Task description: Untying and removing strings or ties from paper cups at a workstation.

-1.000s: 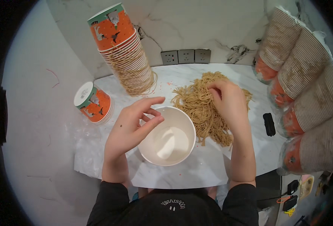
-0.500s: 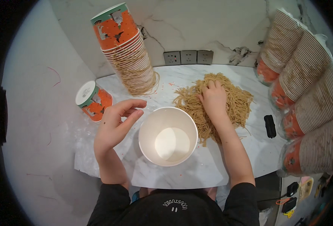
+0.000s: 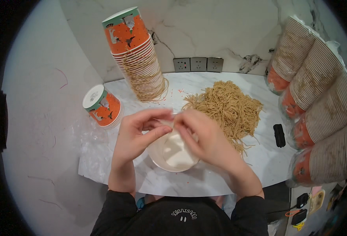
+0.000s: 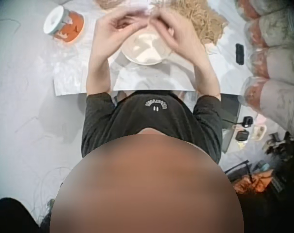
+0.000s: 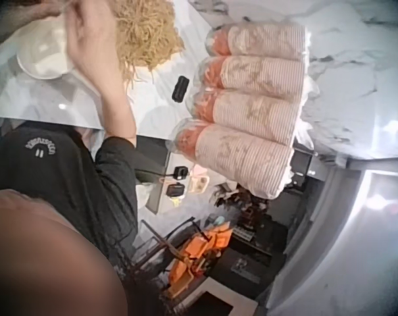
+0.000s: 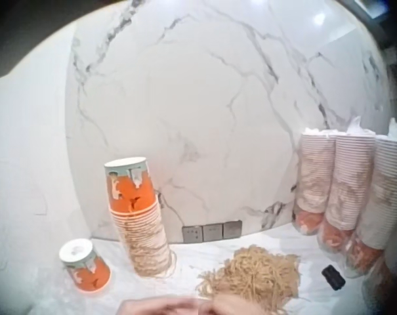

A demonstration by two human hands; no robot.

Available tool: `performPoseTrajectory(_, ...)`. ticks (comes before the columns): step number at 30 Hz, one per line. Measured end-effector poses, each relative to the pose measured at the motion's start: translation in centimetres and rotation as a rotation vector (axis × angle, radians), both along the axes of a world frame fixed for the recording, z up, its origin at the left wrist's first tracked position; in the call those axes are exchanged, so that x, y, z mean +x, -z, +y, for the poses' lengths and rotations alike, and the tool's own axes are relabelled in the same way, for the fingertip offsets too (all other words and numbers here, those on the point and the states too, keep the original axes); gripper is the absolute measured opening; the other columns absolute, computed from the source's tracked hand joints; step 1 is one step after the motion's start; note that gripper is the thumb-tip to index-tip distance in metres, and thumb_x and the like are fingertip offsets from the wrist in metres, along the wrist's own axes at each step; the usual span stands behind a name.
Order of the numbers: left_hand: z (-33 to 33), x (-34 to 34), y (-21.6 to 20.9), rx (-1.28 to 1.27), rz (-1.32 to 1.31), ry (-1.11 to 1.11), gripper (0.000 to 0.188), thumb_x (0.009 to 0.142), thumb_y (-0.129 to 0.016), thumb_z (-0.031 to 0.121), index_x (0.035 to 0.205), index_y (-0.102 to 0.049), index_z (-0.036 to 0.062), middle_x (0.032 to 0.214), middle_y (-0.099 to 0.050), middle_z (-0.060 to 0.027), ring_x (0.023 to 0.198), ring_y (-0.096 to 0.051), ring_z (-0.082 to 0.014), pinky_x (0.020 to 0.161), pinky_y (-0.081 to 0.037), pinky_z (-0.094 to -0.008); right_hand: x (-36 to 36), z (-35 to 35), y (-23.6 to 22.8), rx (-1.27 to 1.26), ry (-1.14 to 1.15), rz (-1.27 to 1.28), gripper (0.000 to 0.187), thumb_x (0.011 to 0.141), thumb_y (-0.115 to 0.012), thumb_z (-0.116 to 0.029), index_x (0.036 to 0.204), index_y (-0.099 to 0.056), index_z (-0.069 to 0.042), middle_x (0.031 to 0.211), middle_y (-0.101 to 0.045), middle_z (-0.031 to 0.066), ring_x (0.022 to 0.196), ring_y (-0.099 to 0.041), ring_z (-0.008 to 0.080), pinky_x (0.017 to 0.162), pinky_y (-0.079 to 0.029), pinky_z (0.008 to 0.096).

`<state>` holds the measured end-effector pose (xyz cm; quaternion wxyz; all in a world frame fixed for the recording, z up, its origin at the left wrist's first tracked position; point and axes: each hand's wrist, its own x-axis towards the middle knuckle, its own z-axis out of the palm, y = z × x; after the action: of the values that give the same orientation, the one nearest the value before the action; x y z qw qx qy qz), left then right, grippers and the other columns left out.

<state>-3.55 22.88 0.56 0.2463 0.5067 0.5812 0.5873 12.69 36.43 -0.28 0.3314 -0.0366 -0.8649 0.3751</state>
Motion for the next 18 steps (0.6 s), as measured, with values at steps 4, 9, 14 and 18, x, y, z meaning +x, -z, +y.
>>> performPoseTrajectory(4, -1.5, 1.7, -1.7, -0.05, -0.052, 0.001, 0.01, 0.087, -0.072, -0.001, 0.096, -0.075, -0.0055, 0.085, -0.074, -0.0095, 0.078, -0.071, -0.0127, 0.07, -0.056, -0.0235, 1.7, -2.1, -1.4, 0.208, 0.03, 0.075, 0.019, 0.083, -0.07, 0.004, 0.098, -0.061, -0.003, 0.084, -0.058, 0.011, 0.078, -0.059, 0.0311, 0.069, -0.049, 0.0382)
performPoseTrajectory(9, -1.7, 1.9, -1.9, -0.074, 0.033, -0.014, 0.009, 0.084, -0.071, -0.006, 0.092, -0.074, -0.0072, 0.081, -0.072, -0.0103, 0.074, -0.072, -0.0145, 0.069, -0.057, -0.023, 1.8, -1.8, -1.1, 0.247, 0.085, 0.108, 0.019, 0.08, -0.073, 0.003, 0.096, -0.064, -0.004, 0.08, -0.056, 0.0091, 0.074, -0.058, 0.0283, 0.065, -0.048, 0.0369)
performPoseTrajectory(14, -1.8, 1.6, -1.4, -0.05, 0.147, 0.017, 0.008, 0.084, -0.072, -0.004, 0.092, -0.074, -0.0064, 0.08, -0.071, -0.0097, 0.074, -0.07, -0.0136, 0.066, -0.054, -0.0232, 1.8, -1.9, -0.7, 0.256, 0.093, 0.117, 0.019, 0.079, -0.074, 0.002, 0.094, -0.065, -0.005, 0.08, -0.056, 0.0084, 0.074, -0.058, 0.0282, 0.065, -0.048, 0.0367)
performPoseTrajectory(18, -2.0, 2.2, -1.9, -0.053, 0.178, 0.01, 0.005, 0.087, -0.07, -0.003, 0.089, -0.072, -0.0065, 0.078, -0.069, -0.0077, 0.071, -0.067, -0.0118, 0.064, -0.051, -0.0234, 2.2, -2.1, -1.1, 0.277, 0.086, 0.111, 0.021, 0.077, -0.075, 0.0, 0.096, -0.067, -0.006, 0.078, -0.057, 0.0069, 0.072, -0.059, 0.0264, 0.062, -0.048, 0.0359)
